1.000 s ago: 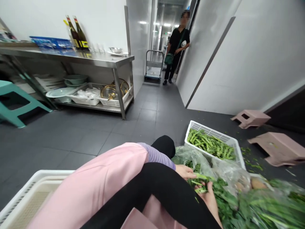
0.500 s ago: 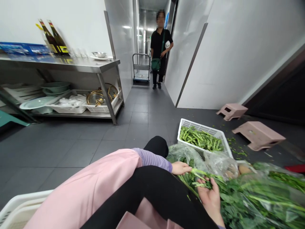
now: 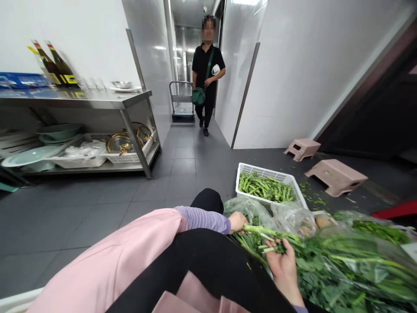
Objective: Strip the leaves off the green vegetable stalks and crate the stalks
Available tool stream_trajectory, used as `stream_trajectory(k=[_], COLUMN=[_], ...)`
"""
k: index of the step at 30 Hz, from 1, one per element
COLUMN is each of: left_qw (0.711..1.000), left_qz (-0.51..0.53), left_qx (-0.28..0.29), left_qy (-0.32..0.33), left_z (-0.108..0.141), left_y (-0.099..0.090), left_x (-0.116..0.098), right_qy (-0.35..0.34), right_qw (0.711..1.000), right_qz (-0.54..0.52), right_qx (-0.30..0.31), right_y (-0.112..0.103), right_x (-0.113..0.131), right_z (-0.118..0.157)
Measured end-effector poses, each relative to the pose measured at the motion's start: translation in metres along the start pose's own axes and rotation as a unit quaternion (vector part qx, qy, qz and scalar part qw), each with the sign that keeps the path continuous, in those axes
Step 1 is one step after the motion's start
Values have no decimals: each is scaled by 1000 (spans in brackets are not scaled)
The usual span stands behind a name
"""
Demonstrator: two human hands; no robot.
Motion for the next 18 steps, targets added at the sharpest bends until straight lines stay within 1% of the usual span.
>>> stream_trajectory(k=[3,5,8,9,10,12,14,16,18], left_qw=[1000,997,976,970,969,976,985,994,997], left_qz=[-5,-18,-88,-107,-115,-102,-80,-68,-74], left_qx=[4,29,85,91,85,53,15,-4,-8], left_qy=[13,70,180,199,203,188,154,89,21], left_z=[1,5,12,13,14,13,11,9,8], left_y=[-1,-3,-4,-4,-4,-3,-2,-1,-2], left_x=[-6,-13,-21,-22,-22,-20,-17,-14,-11], right_qy=[8,3,-21,-27,-27,-14,2,8,-3], right_qw=[999,999,999,999,999,998,996,996,997], right_qz=[-31,-42,-35,-36,-42,-66,-87,-87,-80], right_qx=[-19,-22,-2,6,12,3,-16,-19,0], right_y=[1,0,-1,-1,-1,2,5,7,6], right_x=[6,12,20,22,22,22,20,18,17], right_z=[3,3,2,2,3,5,8,10,11])
Point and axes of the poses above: each hand's wrist, its own z-axis away from the middle knuckle, its own y-axis out of the palm, x = y × z, the point moved 1 cm from there along -z, towards the middle knuckle, and after that the axes turned 2 degrees about -z, right-handed, at the moved point
